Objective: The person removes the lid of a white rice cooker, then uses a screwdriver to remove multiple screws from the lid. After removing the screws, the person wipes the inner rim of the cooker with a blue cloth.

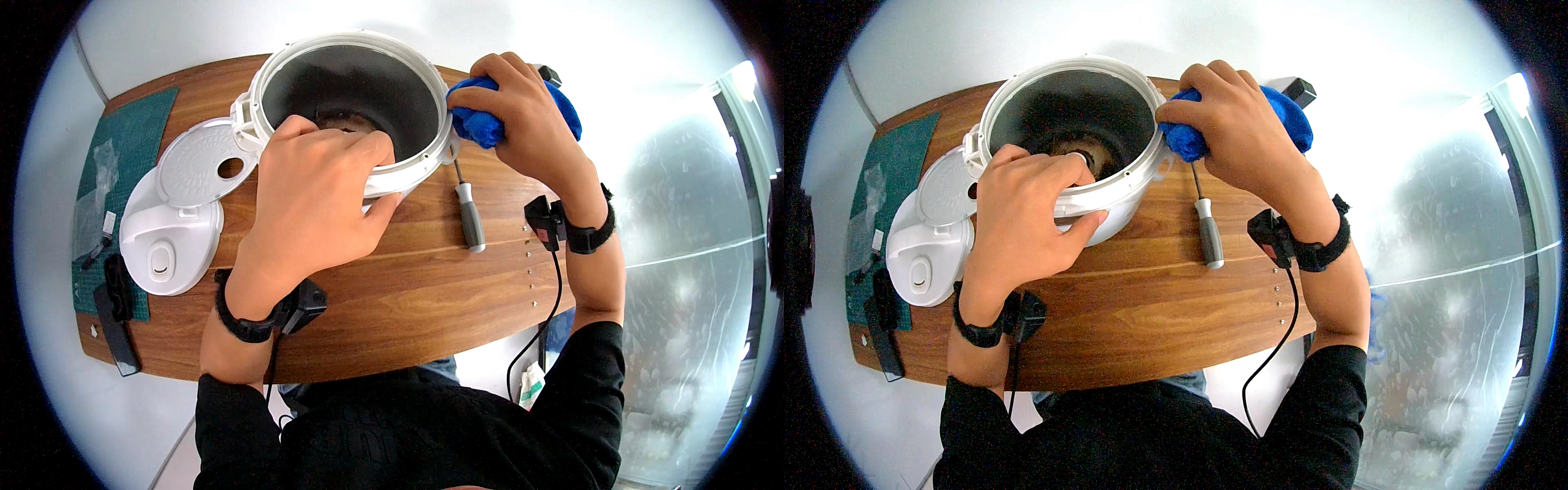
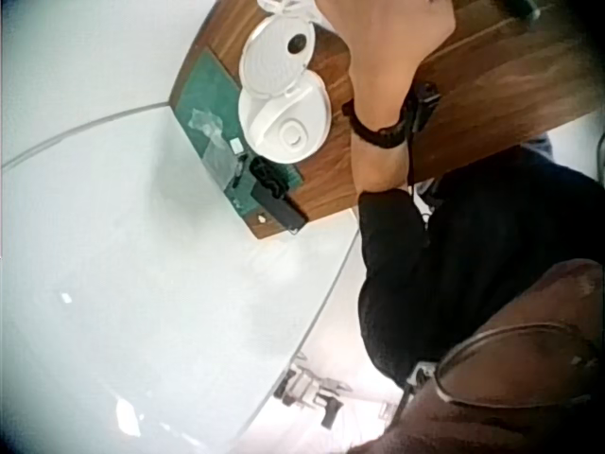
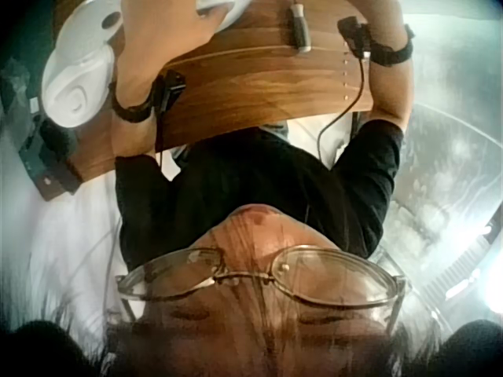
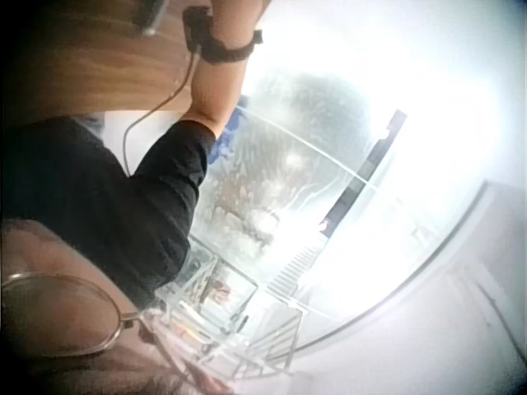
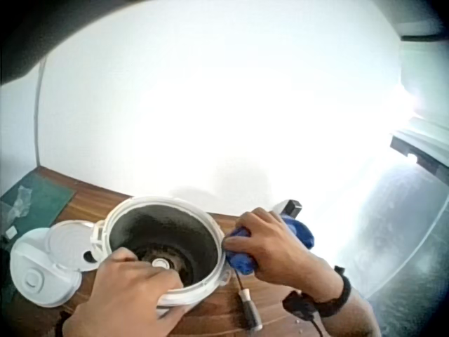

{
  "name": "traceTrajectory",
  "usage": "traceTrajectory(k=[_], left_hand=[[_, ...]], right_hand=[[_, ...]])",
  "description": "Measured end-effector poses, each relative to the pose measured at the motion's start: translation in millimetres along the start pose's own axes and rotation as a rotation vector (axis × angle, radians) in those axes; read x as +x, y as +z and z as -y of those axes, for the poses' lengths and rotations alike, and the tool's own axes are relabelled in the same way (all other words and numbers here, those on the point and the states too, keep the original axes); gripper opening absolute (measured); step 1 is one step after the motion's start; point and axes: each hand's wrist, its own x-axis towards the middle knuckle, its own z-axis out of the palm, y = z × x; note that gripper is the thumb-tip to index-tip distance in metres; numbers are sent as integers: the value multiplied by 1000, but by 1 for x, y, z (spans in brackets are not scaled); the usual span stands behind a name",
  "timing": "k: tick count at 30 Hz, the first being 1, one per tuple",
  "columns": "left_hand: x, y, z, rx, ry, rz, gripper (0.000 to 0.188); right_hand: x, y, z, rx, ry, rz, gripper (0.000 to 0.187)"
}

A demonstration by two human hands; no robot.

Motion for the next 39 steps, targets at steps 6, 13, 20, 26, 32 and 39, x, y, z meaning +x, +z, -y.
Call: traceTrajectory(k=[6,13,20,26,32,39], left_hand=[[0,1,1,5,4,4,24],[1,0,1,16,5,12,24],[-1,0,0,25,-19,19,27],[-1,0,1,45,-11,30,27],[-1,1,1,11,-8,15,27],[-2,1,2,43,-10,25,29]], right_hand=[[0,-5,8,56,-42,16,46],[8,8,-7,-13,-18,-27,41],[-1,-4,12,74,-30,5,41],[-4,-10,21,130,-18,43,49],[1,-1,9,17,20,29,43],[-4,-18,41,129,23,49,42]])
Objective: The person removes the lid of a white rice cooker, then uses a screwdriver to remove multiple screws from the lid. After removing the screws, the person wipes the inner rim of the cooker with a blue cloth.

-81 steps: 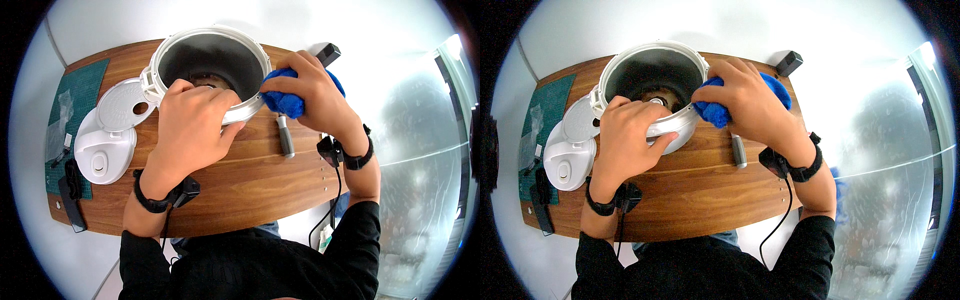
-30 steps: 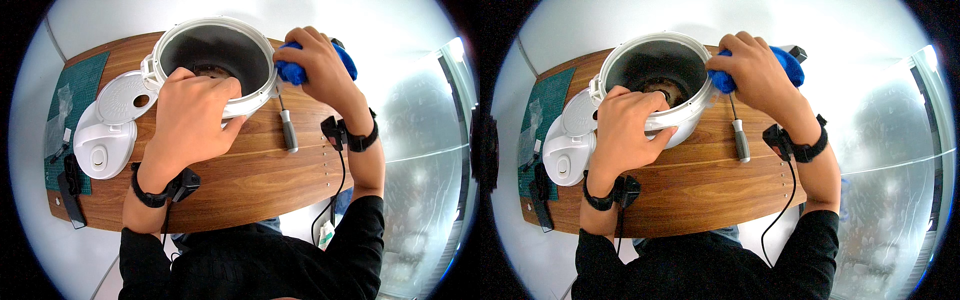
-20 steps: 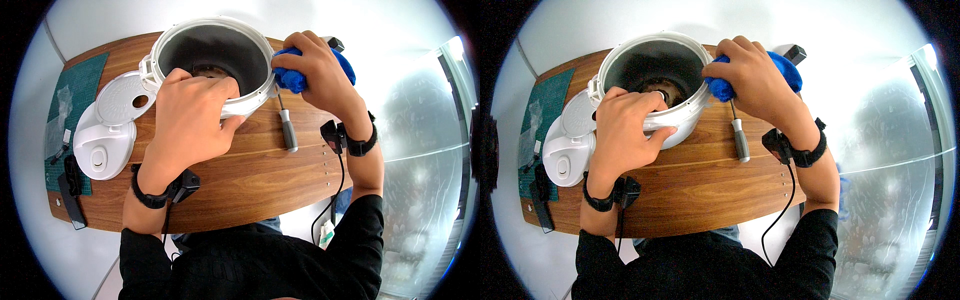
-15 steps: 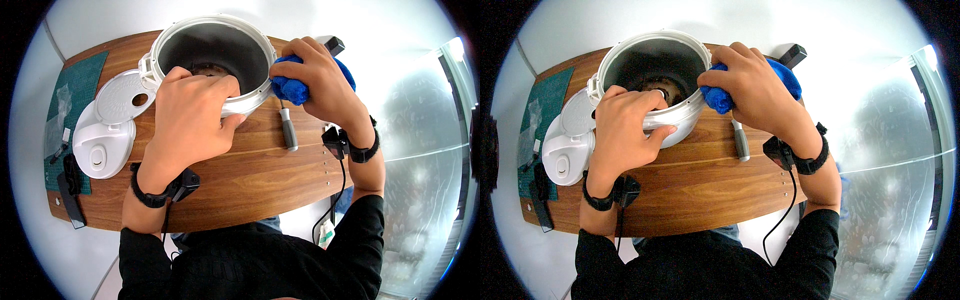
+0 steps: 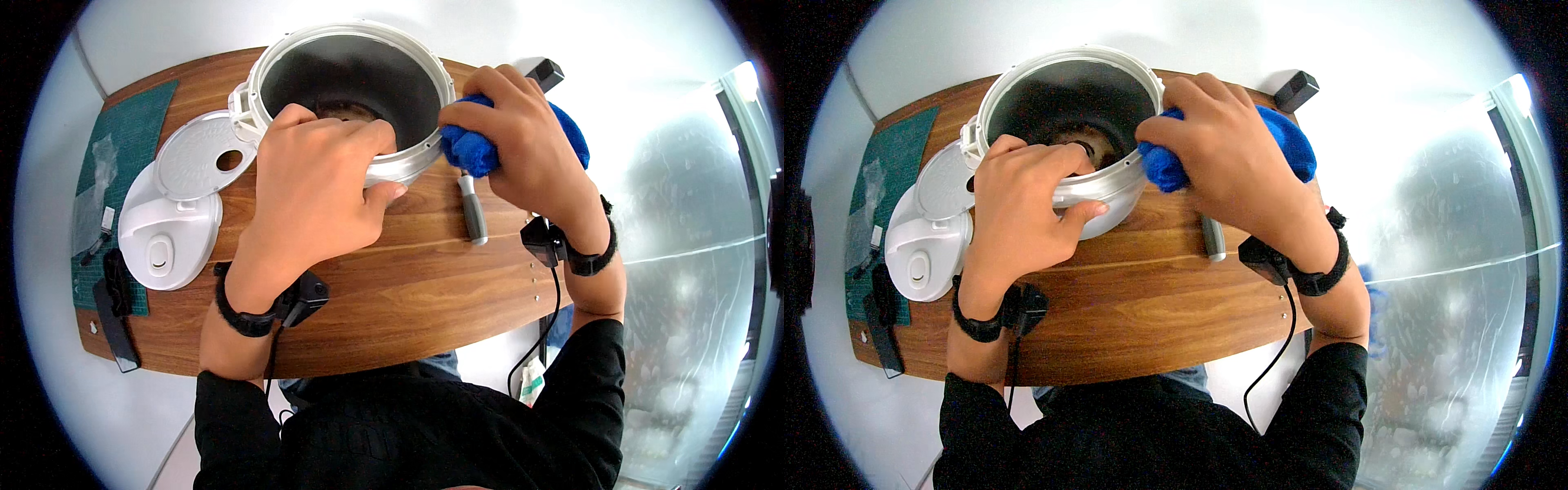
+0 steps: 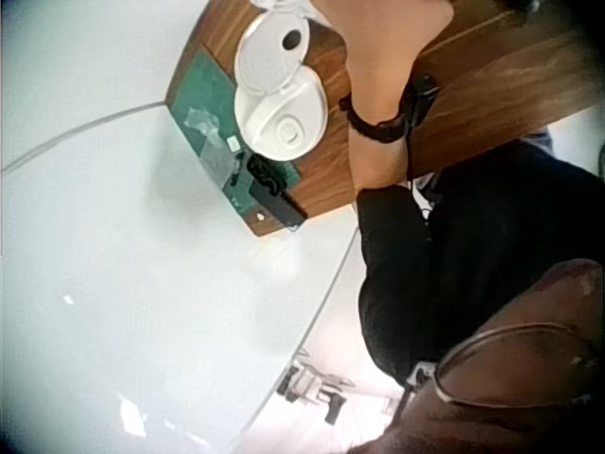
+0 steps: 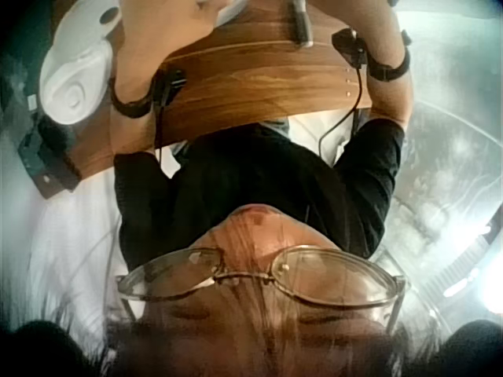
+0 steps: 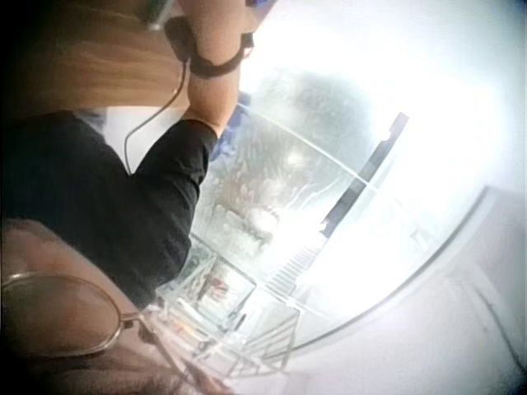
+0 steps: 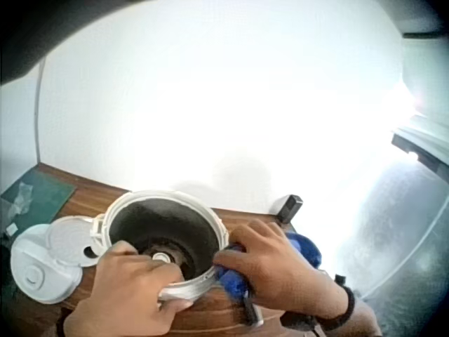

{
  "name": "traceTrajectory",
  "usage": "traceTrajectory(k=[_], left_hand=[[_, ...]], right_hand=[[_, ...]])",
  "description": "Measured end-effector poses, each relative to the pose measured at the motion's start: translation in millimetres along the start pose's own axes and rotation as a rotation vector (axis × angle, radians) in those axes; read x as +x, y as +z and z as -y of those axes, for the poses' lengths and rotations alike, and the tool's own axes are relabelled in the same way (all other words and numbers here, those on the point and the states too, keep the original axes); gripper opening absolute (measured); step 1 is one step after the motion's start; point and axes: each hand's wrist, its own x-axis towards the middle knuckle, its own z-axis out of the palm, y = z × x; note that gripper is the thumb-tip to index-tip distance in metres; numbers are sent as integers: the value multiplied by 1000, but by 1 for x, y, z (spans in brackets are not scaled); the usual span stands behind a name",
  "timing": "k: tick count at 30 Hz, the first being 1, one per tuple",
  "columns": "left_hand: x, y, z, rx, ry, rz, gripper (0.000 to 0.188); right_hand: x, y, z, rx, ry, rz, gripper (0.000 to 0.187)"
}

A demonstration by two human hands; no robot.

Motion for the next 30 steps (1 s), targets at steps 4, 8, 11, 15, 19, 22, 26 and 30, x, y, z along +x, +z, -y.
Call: traceTrajectory(k=[4,8,11,15,19,22,26,30], left_hand=[[-1,-1,0,36,5,-5,30],[0,0,2,22,13,4,28],[2,-3,0,-15,12,23,26],[2,-3,-2,-19,4,6,25],[3,-4,-4,-16,4,-4,25],[3,-2,-5,-15,11,-5,26],[2,-3,-6,-9,-7,13,26],[2,-4,-5,-4,1,13,26]], right_hand=[[1,1,14,60,-17,-29,41],[-4,7,14,11,-3,-93,42],[-8,13,2,18,55,-119,43],[-19,26,-9,21,142,-241,49],[-36,39,6,82,224,-370,48],[-42,51,24,82,233,-439,47],[-41,64,41,60,197,-501,42],[-45,63,41,20,152,-489,32]])
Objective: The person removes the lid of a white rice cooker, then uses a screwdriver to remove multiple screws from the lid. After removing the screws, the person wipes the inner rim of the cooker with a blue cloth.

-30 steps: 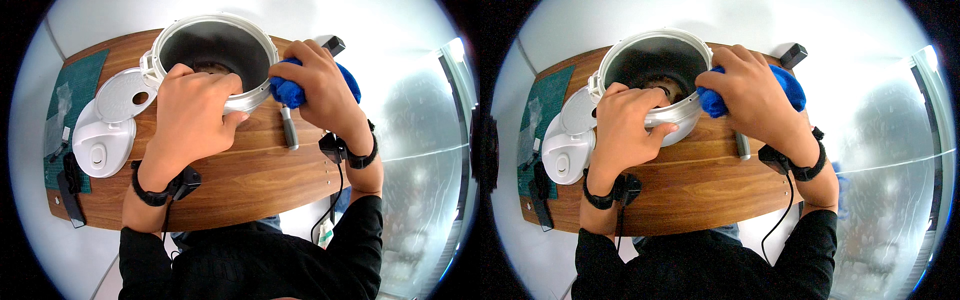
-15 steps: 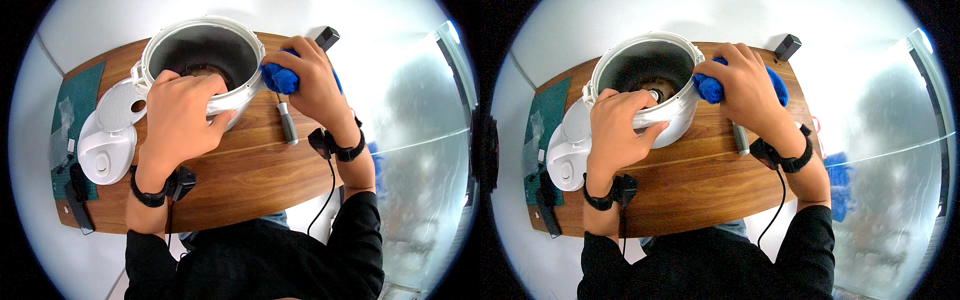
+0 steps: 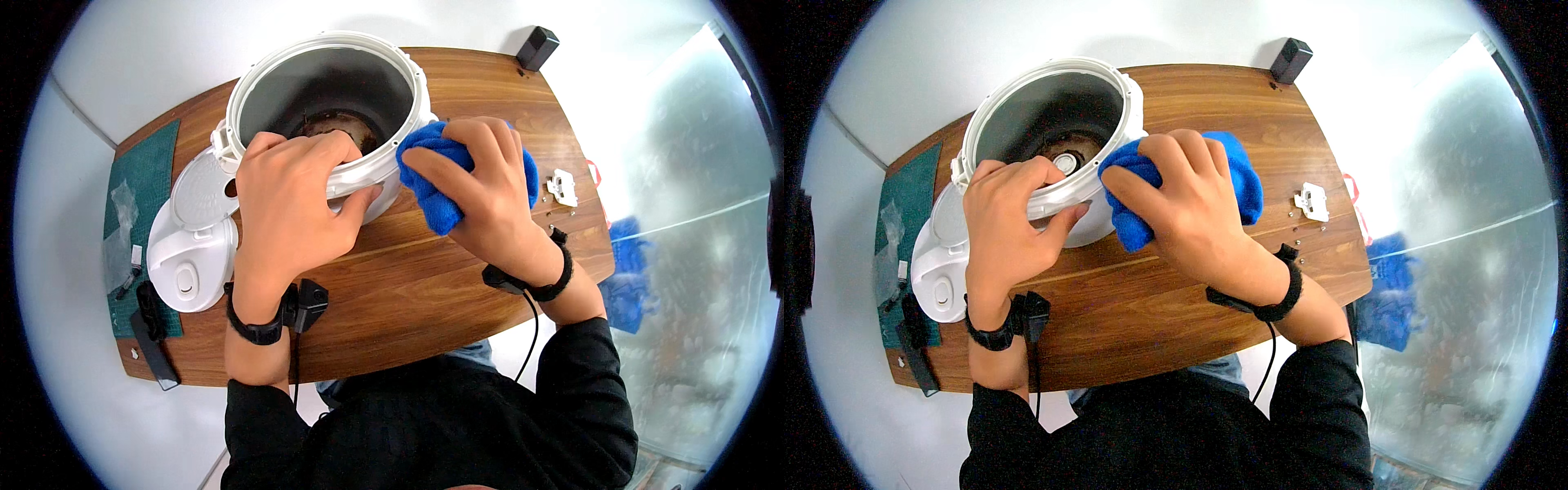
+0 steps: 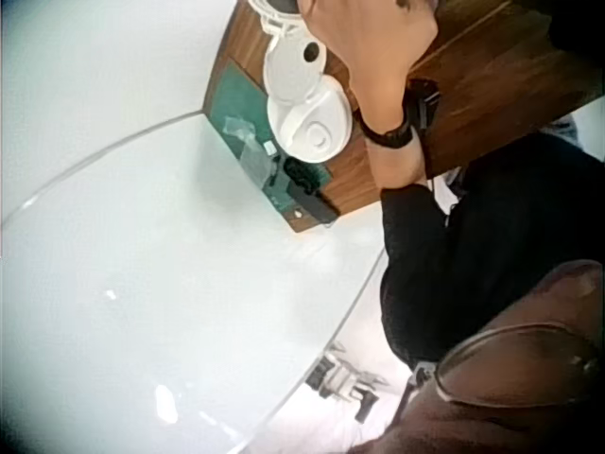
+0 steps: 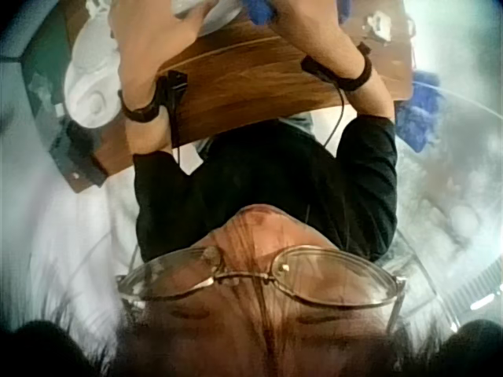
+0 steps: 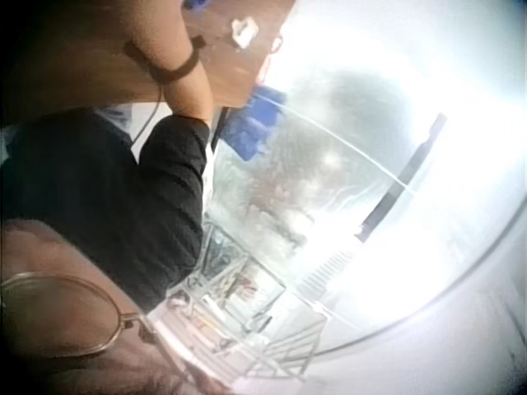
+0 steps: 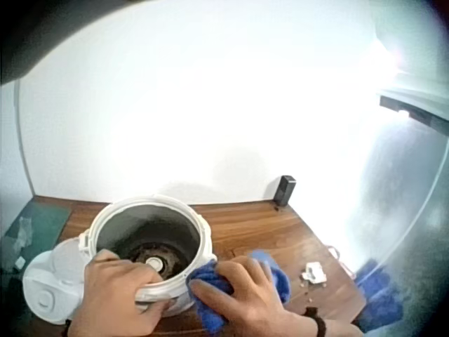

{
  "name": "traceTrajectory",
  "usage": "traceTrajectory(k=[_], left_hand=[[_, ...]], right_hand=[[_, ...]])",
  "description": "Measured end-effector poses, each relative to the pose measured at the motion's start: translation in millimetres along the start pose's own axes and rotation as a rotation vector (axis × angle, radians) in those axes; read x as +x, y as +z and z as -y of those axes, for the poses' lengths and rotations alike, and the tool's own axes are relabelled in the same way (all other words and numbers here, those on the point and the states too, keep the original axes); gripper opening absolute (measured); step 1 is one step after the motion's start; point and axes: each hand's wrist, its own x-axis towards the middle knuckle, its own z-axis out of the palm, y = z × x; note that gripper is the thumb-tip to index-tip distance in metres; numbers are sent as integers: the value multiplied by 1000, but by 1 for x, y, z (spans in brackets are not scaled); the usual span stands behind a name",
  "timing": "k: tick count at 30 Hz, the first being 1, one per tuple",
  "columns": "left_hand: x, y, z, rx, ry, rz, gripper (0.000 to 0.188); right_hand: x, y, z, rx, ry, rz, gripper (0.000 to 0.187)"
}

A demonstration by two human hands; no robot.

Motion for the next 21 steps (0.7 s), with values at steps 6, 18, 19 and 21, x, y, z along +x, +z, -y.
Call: traceTrajectory(k=[6,18,19,21], left_hand=[[0,1,1,11,11,-6,27],[1,3,1,13,34,-31,27],[0,4,1,13,37,-31,26],[0,2,2,17,47,-43,23]], right_hand=[[-3,-5,-14,-31,40,41,34],[-3,0,14,124,133,58,39],[-4,-1,11,121,137,65,41],[-5,-5,2,56,141,78,41]])
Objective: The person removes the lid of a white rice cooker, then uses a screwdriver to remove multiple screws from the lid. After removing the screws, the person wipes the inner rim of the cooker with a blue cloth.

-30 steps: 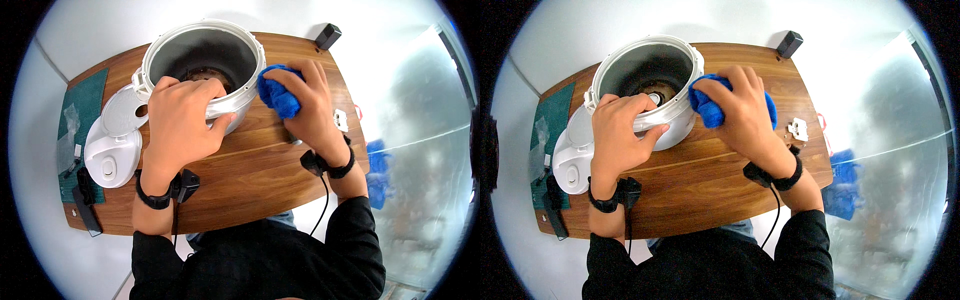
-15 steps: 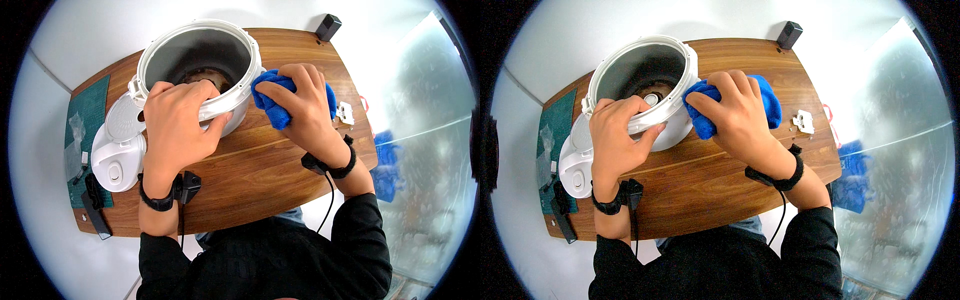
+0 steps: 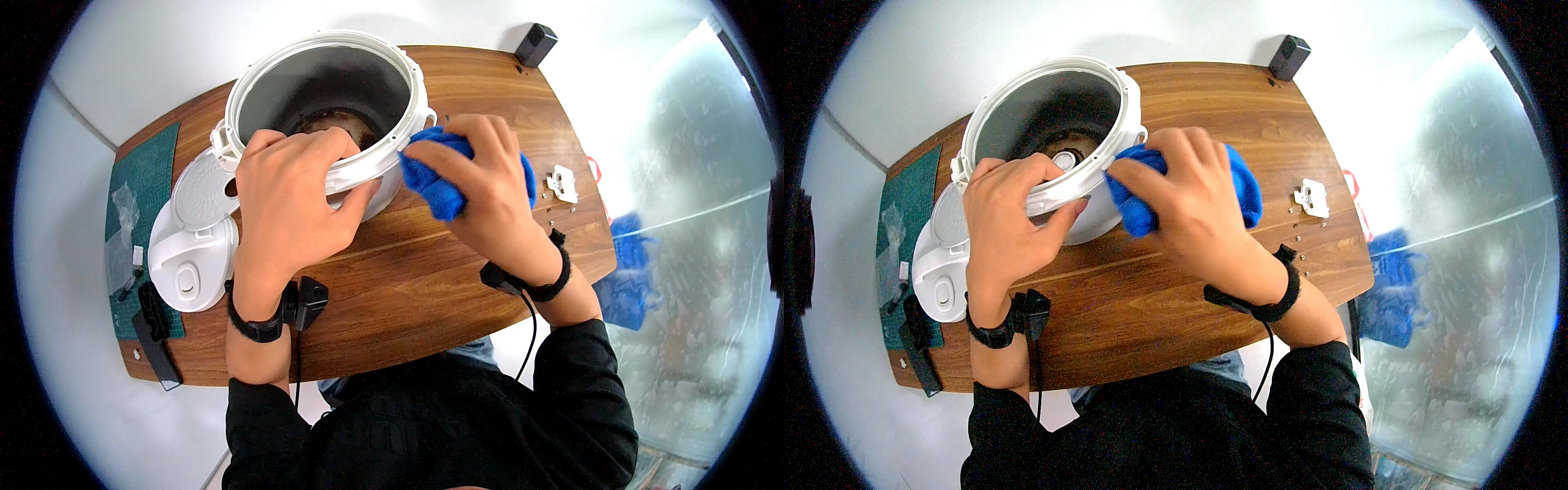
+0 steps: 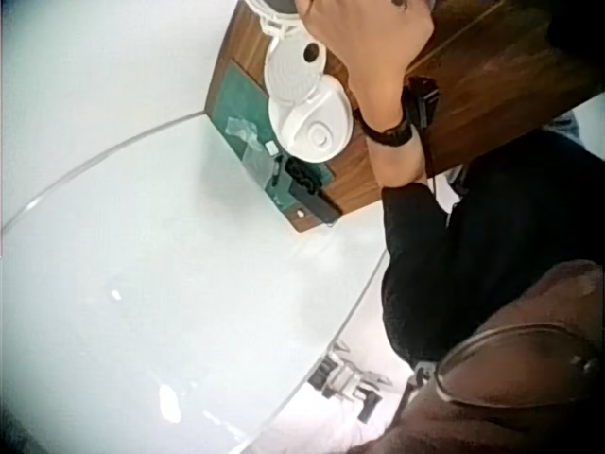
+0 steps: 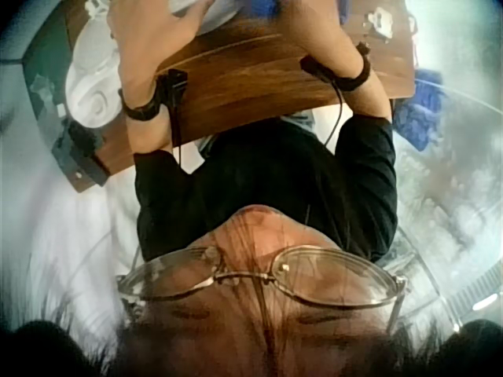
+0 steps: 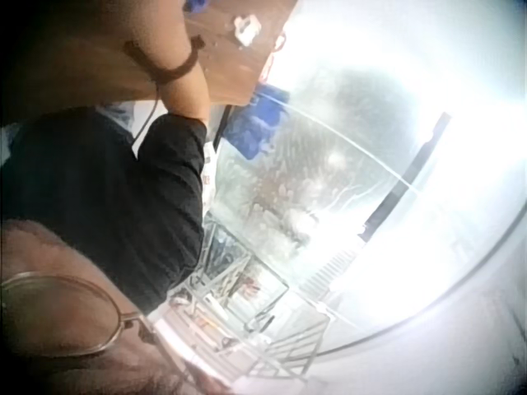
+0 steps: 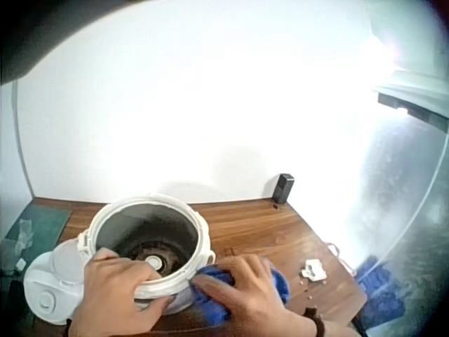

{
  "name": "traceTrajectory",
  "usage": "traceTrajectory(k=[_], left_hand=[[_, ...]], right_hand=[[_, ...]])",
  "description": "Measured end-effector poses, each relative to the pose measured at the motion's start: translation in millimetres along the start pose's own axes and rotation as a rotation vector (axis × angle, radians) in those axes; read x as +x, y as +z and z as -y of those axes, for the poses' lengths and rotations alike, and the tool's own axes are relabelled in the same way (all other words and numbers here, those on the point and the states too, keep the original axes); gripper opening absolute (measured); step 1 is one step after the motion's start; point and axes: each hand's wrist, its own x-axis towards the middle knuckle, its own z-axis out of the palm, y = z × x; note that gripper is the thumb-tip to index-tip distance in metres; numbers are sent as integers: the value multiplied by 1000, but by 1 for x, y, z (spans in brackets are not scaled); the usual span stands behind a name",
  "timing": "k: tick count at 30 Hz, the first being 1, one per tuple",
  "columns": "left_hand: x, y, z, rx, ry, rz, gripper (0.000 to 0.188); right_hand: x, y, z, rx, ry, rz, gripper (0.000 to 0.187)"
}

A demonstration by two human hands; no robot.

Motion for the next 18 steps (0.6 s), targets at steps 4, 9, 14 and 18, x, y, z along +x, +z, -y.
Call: traceTrajectory(k=[4,9,14,18], left_hand=[[2,2,-1,-5,16,-24,19],[2,-1,1,3,6,-7,19],[1,-2,6,-7,23,7,20],[1,-17,10,-62,-6,119,25]], right_hand=[[-1,4,-7,-64,18,-17,45],[-3,4,8,-23,22,-28,47],[-2,-1,5,37,-9,33,50],[4,-17,-9,-117,6,55,51]])
